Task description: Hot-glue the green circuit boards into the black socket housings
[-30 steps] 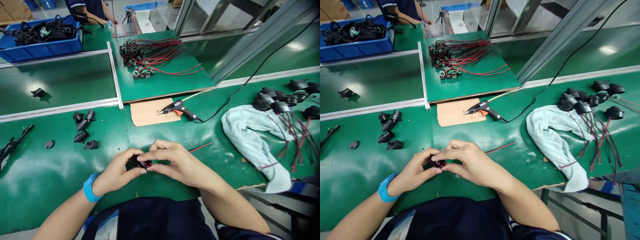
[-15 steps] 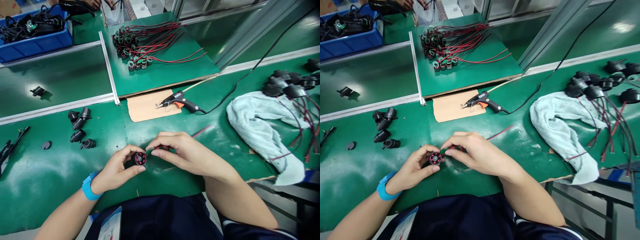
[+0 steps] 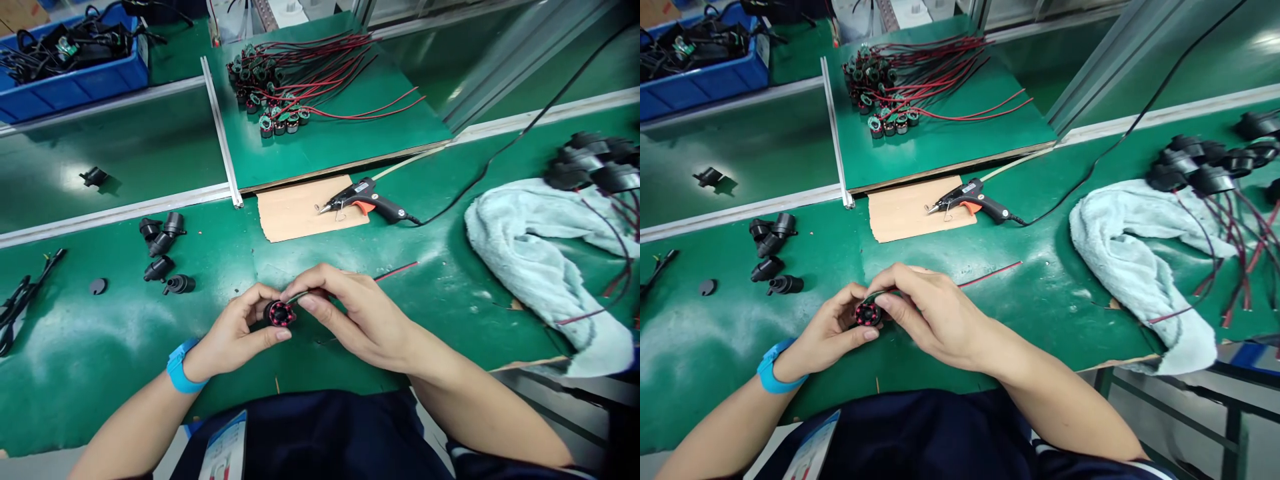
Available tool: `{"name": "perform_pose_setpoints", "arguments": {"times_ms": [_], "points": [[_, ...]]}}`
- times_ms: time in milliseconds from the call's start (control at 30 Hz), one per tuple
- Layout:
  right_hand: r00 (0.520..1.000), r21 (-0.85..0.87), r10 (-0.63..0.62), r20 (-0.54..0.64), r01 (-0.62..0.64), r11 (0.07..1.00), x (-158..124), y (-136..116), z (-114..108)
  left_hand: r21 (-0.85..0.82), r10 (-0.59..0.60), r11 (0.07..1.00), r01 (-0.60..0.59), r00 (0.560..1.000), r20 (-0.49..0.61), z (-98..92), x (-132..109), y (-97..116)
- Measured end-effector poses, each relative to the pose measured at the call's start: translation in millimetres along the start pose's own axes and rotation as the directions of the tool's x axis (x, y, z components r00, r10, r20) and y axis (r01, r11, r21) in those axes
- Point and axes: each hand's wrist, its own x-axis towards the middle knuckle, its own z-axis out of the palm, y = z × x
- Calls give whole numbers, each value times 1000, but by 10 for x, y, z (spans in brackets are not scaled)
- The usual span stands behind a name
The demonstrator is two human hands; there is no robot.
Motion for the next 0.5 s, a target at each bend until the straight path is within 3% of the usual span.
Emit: {"name": "perform_pose_setpoints", "arguments": {"times_ms": [133,300,367,500], "points": [[997,67,78,9,-78,995,-8,7,20,-87,-58,994,60,998,27,11,-10,5],[982,248,150,118,-176,953,18,43,53,-161,-70,984,81,995,77,-1,-12,-6],[984,252,144,102,-166,953,34,60,53,-120,-49,991,58,996,77,-18,-6,-1],[992,94,128,6,-128,987,40,78,0,67,14,998,-16,999,42,-59,8,28]]}}
